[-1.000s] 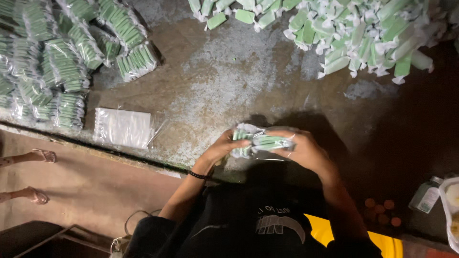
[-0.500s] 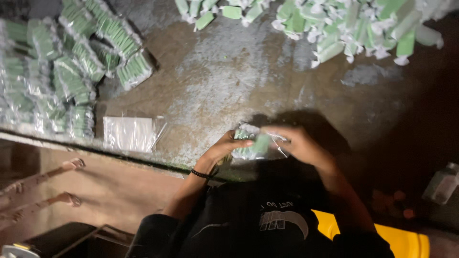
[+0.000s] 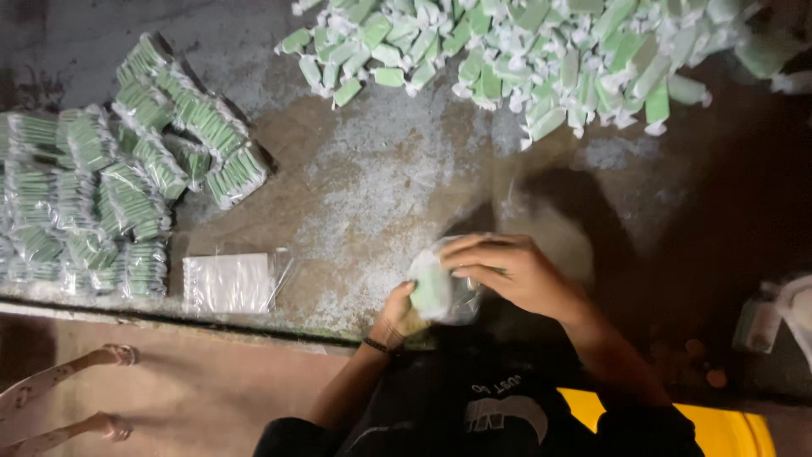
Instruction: The person picks up several wrapped green candies from a large pile on a table, counts them by hand, and places them into a small clear plastic bag.
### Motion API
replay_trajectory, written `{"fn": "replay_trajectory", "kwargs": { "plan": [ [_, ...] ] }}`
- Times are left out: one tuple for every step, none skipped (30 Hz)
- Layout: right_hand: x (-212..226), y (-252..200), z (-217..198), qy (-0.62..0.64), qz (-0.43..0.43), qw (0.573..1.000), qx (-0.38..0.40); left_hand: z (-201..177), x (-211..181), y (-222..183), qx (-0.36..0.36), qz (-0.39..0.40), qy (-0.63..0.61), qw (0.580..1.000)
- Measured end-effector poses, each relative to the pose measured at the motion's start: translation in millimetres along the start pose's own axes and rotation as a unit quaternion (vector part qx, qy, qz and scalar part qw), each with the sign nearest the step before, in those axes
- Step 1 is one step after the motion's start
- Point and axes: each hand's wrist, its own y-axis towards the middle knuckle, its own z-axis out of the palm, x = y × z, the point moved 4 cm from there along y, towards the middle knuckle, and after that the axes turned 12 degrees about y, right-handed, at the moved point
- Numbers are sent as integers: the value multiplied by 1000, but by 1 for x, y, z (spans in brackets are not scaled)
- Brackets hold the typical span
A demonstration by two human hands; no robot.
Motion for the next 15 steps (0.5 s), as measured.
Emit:
{"fn": "replay_trajectory", "kwargs": {
  "plan": [
    [8,5,-8,62,-19,998,-19,9,-5,-1,57,4,-23,998],
    [17,10,-15,125,-38,991,-37,18,-10,-3,113,6,-45,993],
    [-15,20,-44,118,-44,991,-35,27,-18,-8,120,9,-42,992],
    [-46,29,-80,-26,-55,991,-117,41,-25,-16,202,9,-75,976],
    [-76,34,-114,-168,-64,963,-200,53,-31,-27,280,3,-107,954],
    [-92,44,-134,-172,-67,962,-203,55,-35,-33,284,2,-103,953],
    [-110,51,-150,-371,-13,906,-202,61,-40,-47,356,-9,-134,925],
    [-129,58,-168,-553,44,809,-192,66,-45,-60,425,-20,-165,890],
    [-147,47,-161,-554,49,806,-201,43,-41,-67,425,-30,-161,890],
    [-164,36,-153,-583,37,783,-213,14,-41,-69,353,5,-157,923],
    [-181,21,-147,-614,27,758,-217,-15,-34,-69,279,40,-157,947],
    [-176,13,-130,-618,35,755,-219,-41,-39,-69,280,31,-158,947],
    [-175,0,-111,-609,72,762,-210,-71,-37,-74,268,29,-243,932],
    [-174,-12,-91,-599,108,768,-200,-101,-34,-79,254,27,-327,910],
    [-159,-26,-74,-600,117,767,-196,-109,-38,-89,250,21,-333,909]
  ]
}}
